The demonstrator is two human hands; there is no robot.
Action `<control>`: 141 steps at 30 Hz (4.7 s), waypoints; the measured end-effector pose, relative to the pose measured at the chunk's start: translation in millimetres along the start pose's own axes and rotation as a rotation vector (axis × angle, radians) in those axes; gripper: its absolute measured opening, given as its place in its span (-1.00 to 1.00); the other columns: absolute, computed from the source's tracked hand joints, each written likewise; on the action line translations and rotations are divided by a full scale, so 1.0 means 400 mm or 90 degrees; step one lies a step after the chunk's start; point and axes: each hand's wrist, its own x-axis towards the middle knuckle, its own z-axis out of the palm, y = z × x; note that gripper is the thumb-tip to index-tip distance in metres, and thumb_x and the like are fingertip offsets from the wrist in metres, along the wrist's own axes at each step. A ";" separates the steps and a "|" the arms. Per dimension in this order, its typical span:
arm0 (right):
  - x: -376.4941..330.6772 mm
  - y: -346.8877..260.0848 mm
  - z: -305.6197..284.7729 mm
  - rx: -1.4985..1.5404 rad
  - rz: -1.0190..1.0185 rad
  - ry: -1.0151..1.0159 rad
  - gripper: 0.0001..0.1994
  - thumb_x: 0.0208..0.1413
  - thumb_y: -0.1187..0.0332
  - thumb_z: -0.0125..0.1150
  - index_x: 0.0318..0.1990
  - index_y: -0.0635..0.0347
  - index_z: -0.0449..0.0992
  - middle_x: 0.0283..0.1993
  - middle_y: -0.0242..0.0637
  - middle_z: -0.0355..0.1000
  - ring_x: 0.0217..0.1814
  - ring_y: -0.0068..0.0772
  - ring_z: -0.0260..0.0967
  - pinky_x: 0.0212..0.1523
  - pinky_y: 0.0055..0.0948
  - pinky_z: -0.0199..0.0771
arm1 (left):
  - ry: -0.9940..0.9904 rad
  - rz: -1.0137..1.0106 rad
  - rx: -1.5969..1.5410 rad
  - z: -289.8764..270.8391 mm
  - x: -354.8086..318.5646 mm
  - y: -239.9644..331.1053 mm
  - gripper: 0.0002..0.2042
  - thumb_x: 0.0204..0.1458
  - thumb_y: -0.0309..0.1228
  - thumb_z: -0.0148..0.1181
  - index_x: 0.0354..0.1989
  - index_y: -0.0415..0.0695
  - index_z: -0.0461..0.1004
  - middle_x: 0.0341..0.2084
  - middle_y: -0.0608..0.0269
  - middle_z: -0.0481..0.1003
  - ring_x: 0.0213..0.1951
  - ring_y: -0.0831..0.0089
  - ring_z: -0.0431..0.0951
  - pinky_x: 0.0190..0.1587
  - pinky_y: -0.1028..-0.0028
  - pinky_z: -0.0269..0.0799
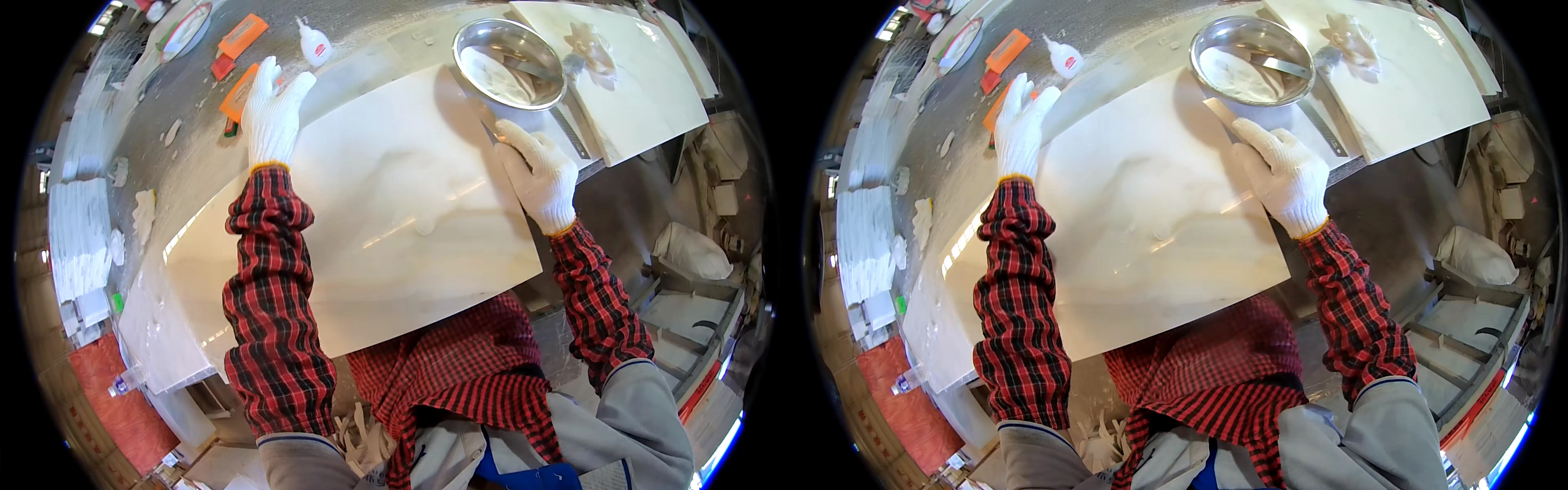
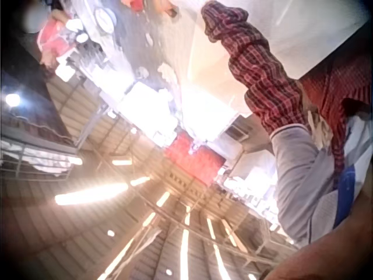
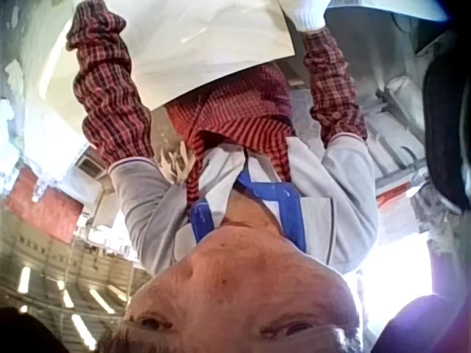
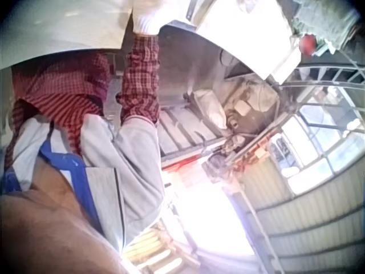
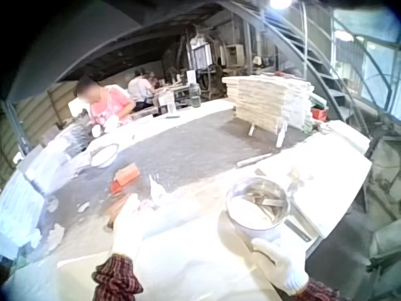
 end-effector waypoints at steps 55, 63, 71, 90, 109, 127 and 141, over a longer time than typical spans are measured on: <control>-0.018 0.032 0.016 -0.050 -0.057 0.065 -0.73 0.10 0.35 0.41 -0.02 -0.09 0.70 -0.45 -0.34 0.48 -0.45 -0.24 0.47 -0.43 -0.36 0.47 | -0.332 -0.480 -0.042 -0.098 -0.596 0.284 -0.67 0.14 -0.25 0.31 -0.15 -0.33 0.61 -0.43 0.28 0.59 -0.50 0.64 0.44 -0.40 0.57 0.35; -0.020 0.038 0.028 -0.035 -0.052 0.072 -0.79 0.14 0.22 0.36 -0.06 -0.20 0.69 -0.43 -0.36 0.50 -0.45 -0.17 0.50 -0.47 -0.27 0.47 | -0.315 -0.488 -0.032 -0.100 -0.597 0.281 -0.68 0.13 -0.25 0.29 -0.15 -0.32 0.61 -0.43 0.27 0.60 -0.52 0.63 0.44 -0.41 0.58 0.35; -0.017 0.024 0.012 -0.045 -0.042 0.045 -0.75 0.12 0.33 0.41 -0.02 -0.07 0.70 -0.41 -0.33 0.52 -0.41 -0.22 0.50 -0.39 -0.36 0.49 | -0.322 -0.482 -0.032 -0.100 -0.595 0.276 -0.68 0.12 -0.25 0.28 -0.16 -0.31 0.61 -0.44 0.27 0.60 -0.53 0.63 0.44 -0.41 0.58 0.36; -0.017 0.028 0.015 -0.044 -0.057 0.063 -0.75 0.11 0.34 0.40 -0.02 -0.09 0.71 -0.41 -0.35 0.53 -0.42 -0.26 0.51 -0.39 -0.38 0.50 | -0.318 -0.493 -0.030 -0.097 -0.597 0.278 -0.65 0.13 -0.24 0.28 -0.10 -0.32 0.62 -0.41 0.27 0.59 -0.50 0.62 0.45 -0.39 0.58 0.38; -0.016 0.033 0.018 -0.053 -0.037 0.067 -0.78 0.12 0.24 0.37 -0.06 -0.19 0.68 -0.45 -0.35 0.47 -0.46 -0.18 0.48 -0.47 -0.28 0.46 | -0.157 -0.205 -0.141 -0.139 -0.474 0.224 -0.71 0.25 -0.24 0.22 -0.02 -0.20 0.58 -0.17 0.34 0.55 -0.09 0.57 0.47 0.02 0.52 0.33; -0.011 0.016 0.005 -0.022 -0.021 0.051 -0.77 0.08 0.35 0.39 -0.08 -0.11 0.67 -0.47 -0.35 0.47 -0.49 -0.22 0.48 -0.48 -0.31 0.46 | -0.027 -0.033 0.326 0.102 0.135 0.009 -0.44 0.07 -0.01 0.23 0.15 -0.15 0.54 0.05 -0.08 0.60 0.10 0.04 0.59 0.19 0.21 0.40; -0.014 0.031 0.007 -0.023 -0.036 0.057 -0.78 0.13 0.32 0.35 -0.06 -0.12 0.68 -0.45 -0.33 0.50 -0.42 -0.21 0.51 -0.42 -0.31 0.50 | -0.105 -0.036 -0.022 -0.028 -0.134 0.125 -0.26 0.27 -0.25 0.21 0.52 -0.30 0.05 0.41 -0.03 0.27 0.43 0.32 0.26 0.42 0.41 0.15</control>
